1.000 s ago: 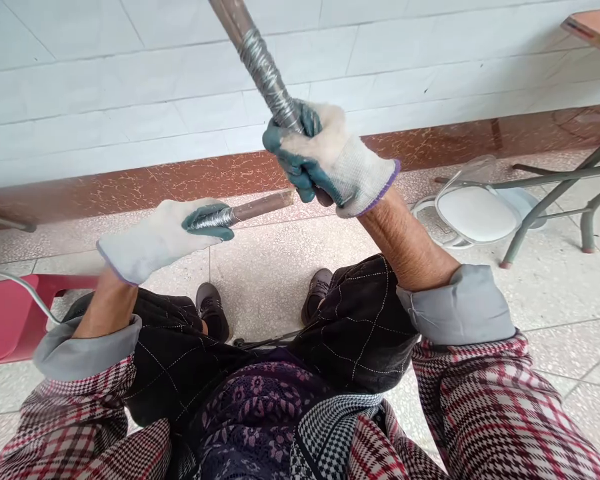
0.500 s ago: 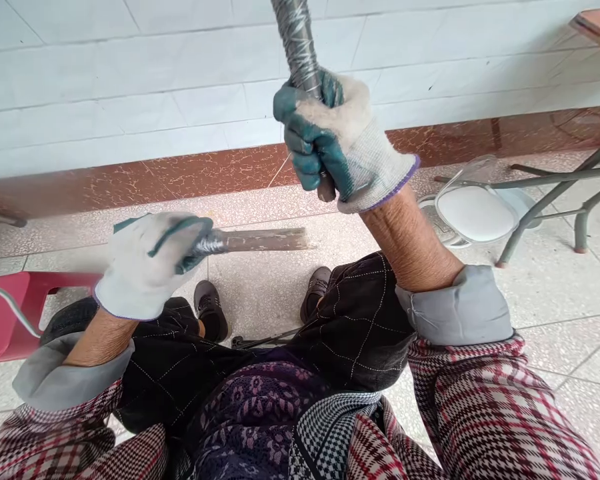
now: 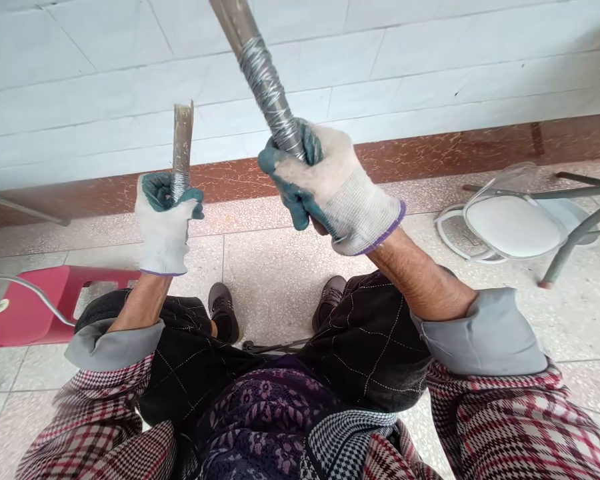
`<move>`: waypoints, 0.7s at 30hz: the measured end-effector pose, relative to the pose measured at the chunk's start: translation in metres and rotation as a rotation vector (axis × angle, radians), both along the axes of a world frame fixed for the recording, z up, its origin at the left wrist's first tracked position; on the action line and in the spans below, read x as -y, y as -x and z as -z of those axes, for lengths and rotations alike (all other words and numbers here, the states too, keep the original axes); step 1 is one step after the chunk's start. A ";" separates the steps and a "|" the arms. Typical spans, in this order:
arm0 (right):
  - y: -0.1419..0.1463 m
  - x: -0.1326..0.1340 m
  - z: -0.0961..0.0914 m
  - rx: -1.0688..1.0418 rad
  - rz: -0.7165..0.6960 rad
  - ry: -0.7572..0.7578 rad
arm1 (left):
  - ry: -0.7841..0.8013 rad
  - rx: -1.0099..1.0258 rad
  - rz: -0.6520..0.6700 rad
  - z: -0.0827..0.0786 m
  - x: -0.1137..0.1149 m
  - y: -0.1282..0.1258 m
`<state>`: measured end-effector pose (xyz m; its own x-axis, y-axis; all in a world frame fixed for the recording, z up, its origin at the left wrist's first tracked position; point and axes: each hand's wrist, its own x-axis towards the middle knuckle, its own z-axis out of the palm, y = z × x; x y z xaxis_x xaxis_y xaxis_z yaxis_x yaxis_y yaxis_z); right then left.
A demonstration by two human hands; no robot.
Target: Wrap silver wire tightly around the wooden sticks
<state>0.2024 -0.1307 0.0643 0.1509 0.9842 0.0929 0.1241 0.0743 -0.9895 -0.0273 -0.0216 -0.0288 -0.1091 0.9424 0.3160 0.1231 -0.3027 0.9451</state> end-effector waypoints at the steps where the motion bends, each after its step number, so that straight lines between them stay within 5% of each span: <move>1: 0.001 0.001 0.000 -0.012 -0.026 -0.005 | -0.010 -0.034 -0.031 0.004 -0.005 0.002; 6: -0.017 -0.009 0.007 -0.079 -0.074 -0.045 | 0.211 -0.281 -0.049 0.028 -0.025 0.013; 11: -0.034 -0.034 0.024 -0.131 -0.053 -0.064 | 0.298 -1.069 0.078 0.063 -0.041 0.010; 14: -0.021 -0.036 0.031 -0.052 0.001 0.010 | 0.374 -1.324 0.083 0.084 -0.041 -0.002; 16: -0.012 -0.033 0.031 -0.016 -0.008 0.033 | 0.431 -1.218 0.146 0.094 -0.035 -0.013; 19: -0.013 -0.031 0.023 -0.048 -0.011 -0.042 | 0.536 -0.800 0.331 0.100 -0.021 -0.027; 21: -0.023 -0.033 0.016 -0.100 -0.135 -0.050 | 0.625 -0.588 0.410 0.101 -0.015 -0.032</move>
<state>0.2258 -0.0972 0.0479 0.0286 0.9906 0.1338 0.0108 0.1335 -0.9910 0.0046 -0.0066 -0.1297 0.2835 0.8890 -0.3595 0.6268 0.1119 0.7711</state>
